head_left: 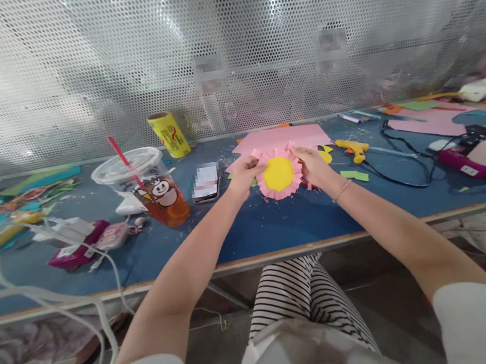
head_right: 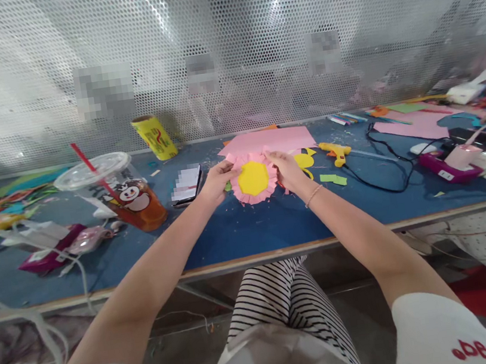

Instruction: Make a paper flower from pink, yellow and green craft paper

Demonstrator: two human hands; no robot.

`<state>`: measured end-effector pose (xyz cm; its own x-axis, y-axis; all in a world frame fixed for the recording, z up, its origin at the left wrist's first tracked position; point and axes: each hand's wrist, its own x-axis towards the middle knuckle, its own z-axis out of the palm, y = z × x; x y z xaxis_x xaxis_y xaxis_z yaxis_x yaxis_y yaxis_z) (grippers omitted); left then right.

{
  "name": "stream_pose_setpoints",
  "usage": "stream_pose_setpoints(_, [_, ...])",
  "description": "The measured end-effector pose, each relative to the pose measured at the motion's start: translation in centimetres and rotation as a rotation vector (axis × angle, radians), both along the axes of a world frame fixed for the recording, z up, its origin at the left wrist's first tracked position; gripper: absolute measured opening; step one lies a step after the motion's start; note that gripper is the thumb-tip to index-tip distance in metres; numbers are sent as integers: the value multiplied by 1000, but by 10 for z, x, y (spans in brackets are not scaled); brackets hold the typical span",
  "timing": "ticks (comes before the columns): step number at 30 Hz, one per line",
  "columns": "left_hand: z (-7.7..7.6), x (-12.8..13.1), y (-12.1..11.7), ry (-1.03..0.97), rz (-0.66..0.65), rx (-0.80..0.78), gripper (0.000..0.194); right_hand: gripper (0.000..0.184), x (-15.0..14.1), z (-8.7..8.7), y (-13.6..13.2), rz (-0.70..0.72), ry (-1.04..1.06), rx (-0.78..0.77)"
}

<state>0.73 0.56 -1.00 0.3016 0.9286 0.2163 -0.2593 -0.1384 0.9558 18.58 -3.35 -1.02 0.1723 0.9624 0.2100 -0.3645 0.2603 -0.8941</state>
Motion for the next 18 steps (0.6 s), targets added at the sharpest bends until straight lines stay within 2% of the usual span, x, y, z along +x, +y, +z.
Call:
stream_pose_setpoints(5, [0, 0, 0, 72, 30, 11, 34, 26, 2, -3, 1, -4, -12, -10])
stream_pose_setpoints(13, [-2, 2, 0, 15, 18, 65, 30, 21, 7, -5, 5, -16, -53, -8])
stream_pose_setpoints(18, [-4, 3, 1, -7, 70, 59, 26, 17, 5, 0, 2, -95, -106, -36])
